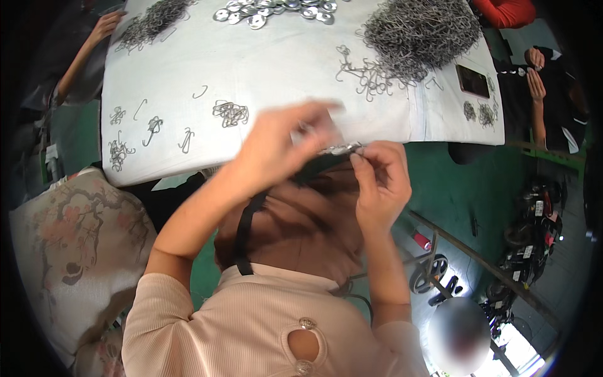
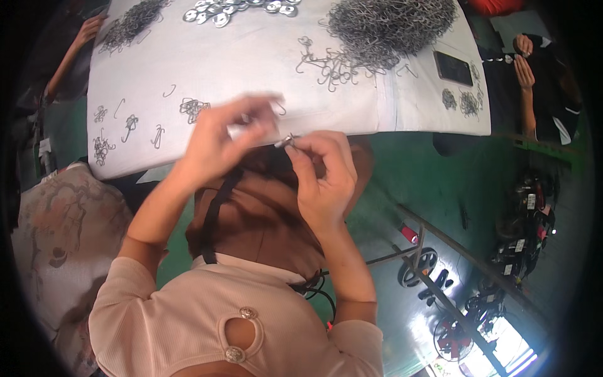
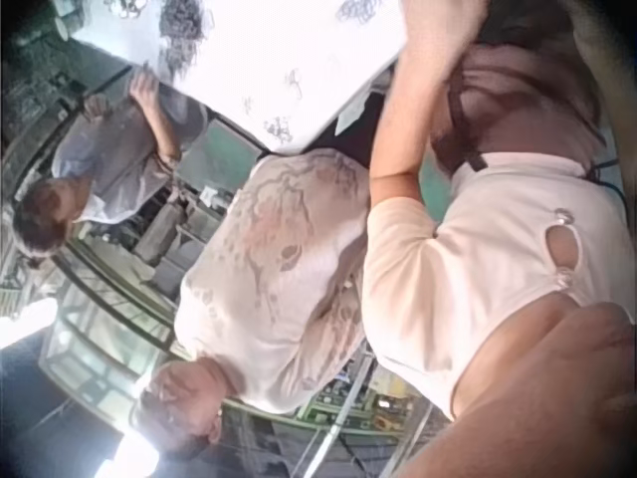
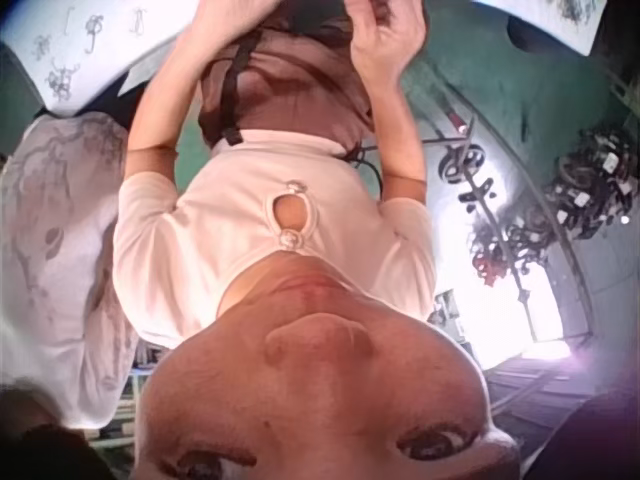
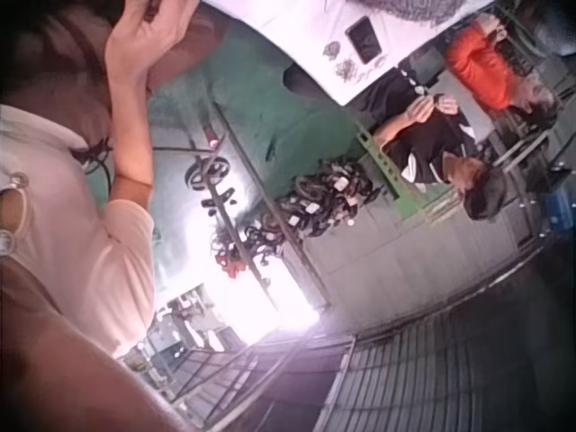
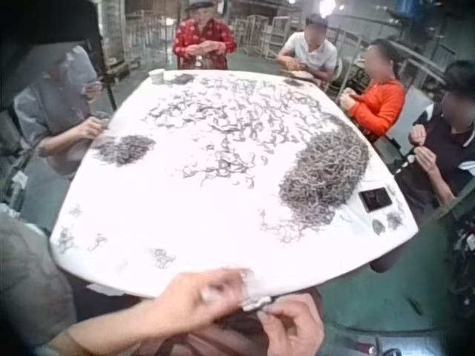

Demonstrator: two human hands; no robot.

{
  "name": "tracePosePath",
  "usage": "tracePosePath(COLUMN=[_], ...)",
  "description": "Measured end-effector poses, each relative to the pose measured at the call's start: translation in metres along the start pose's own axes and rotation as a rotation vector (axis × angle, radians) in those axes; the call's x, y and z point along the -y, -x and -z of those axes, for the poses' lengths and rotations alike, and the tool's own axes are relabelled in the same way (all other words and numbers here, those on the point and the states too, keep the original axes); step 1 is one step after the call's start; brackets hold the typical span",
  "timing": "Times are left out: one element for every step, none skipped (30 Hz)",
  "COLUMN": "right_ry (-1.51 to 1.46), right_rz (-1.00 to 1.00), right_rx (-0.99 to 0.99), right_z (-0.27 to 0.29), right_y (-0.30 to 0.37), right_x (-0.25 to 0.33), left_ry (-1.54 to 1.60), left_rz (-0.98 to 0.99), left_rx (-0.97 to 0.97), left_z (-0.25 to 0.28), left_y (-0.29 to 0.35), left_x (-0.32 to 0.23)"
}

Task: The person repeatedly picks small metal hooks and circular metal pieces from a table, joins them by hand, and hangs the assembled units on a nearby metal rack. The process is repeated continuously with multiple small components.

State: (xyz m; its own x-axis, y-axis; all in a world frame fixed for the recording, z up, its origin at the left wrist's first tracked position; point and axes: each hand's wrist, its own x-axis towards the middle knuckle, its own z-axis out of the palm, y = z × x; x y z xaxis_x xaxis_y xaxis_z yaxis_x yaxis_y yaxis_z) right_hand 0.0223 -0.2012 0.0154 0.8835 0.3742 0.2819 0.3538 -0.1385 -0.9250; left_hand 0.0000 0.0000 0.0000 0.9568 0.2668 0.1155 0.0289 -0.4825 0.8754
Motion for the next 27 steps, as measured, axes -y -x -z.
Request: tracePosePath(right_ry=[0.007,0.014,0.022,0.028,0.019,0.011,0.004,0.003,0.005,0.005,0.005,0.018,0.030,0.040,0.047,0.051,0.060,0.066,0.071,0.059,0.061,0.065,0.070,0.063,0.057,0.050,0.071], right_rz=[0.033,0.066,0.080,0.073,0.071,0.070,0.069,0.054,0.039,0.024,0.009,0.032,0.015,-0.002,-0.015,-0.007,-0.018,-0.025,-0.032,-0.053,-0.050,-0.048,-0.046,-0.052,-0.059,-0.066,-0.069], right_rx=[-0.022,-0.043,-0.053,-0.049,-0.050,-0.046,-0.048,-0.043,-0.039,-0.034,-0.028,-0.016,-0.013,-0.009,-0.008,-0.006,0.001,0.005,0.014,0.018,0.026,0.031,0.035,0.021,0.008,-0.006,0.004], right_z=[0.003,0.006,-0.001,-0.002,-0.005,-0.006,-0.008,-0.008,-0.008,-0.009,-0.009,-0.010,-0.009,-0.008,-0.007,-0.007,-0.006,-0.006,-0.007,-0.008,-0.010,-0.011,-0.011,-0.012,-0.013,-0.013,-0.013], right_y=[0.002,0.003,0.002,0.006,0.007,0.006,0.005,0.008,0.008,0.009,0.009,0.008,0.007,0.007,0.006,0.005,0.005,0.004,0.004,0.004,0.004,0.003,0.003,0.004,0.004,0.005,0.007], right_x=[0.001,0.001,0.004,0.006,0.006,0.005,0.003,0.002,0.003,0.004,0.005,0.005,0.006,0.007,0.007,0.006,0.005,0.005,0.004,0.003,0.001,0.000,-0.002,-0.003,-0.005,-0.007,-0.009], left_ry=[-0.004,-0.147,-0.294,-0.377,-0.536,-0.682,-0.741,-0.797,-0.848,-0.806,-0.764,-0.732,-0.568,-0.405,-0.246,-0.141,-0.032,0.090,0.212,0.301,0.389,0.408,0.427,0.443,0.386,0.329,0.273], left_rz=[0.005,-0.016,-0.029,-0.024,-0.074,-0.126,-0.105,-0.071,-0.050,0.004,0.058,0.110,0.115,0.122,0.127,0.126,0.127,0.151,0.179,0.202,0.226,0.223,0.220,0.212,0.167,0.121,0.075], left_rx=[-0.008,-0.164,-0.253,-0.343,-0.448,-0.554,-0.534,-0.503,-0.473,-0.448,-0.423,-0.397,-0.347,-0.297,-0.246,-0.184,-0.120,-0.070,-0.023,-0.010,-0.005,-0.008,-0.011,-0.012,-0.012,-0.011,-0.011], left_z=[0.001,0.003,0.018,0.021,0.027,0.031,0.036,0.039,0.040,0.043,0.047,0.050,0.045,0.039,0.035,0.028,0.017,0.009,0.003,-0.003,-0.007,-0.011,-0.014,-0.015,-0.015,-0.015,-0.014], left_y=[0.002,-0.019,-0.046,-0.065,-0.082,-0.097,-0.111,-0.117,-0.122,-0.122,-0.121,-0.121,-0.114,-0.097,-0.077,-0.056,-0.033,-0.014,0.003,0.018,0.030,0.037,0.041,0.043,0.044,0.045,0.045], left_x=[-0.001,0.025,0.051,0.080,0.104,0.121,0.130,0.138,0.137,0.136,0.136,0.130,0.117,0.104,0.086,0.065,0.044,0.025,0.009,-0.002,-0.010,-0.016,-0.022,-0.025,-0.027,-0.029,-0.031])
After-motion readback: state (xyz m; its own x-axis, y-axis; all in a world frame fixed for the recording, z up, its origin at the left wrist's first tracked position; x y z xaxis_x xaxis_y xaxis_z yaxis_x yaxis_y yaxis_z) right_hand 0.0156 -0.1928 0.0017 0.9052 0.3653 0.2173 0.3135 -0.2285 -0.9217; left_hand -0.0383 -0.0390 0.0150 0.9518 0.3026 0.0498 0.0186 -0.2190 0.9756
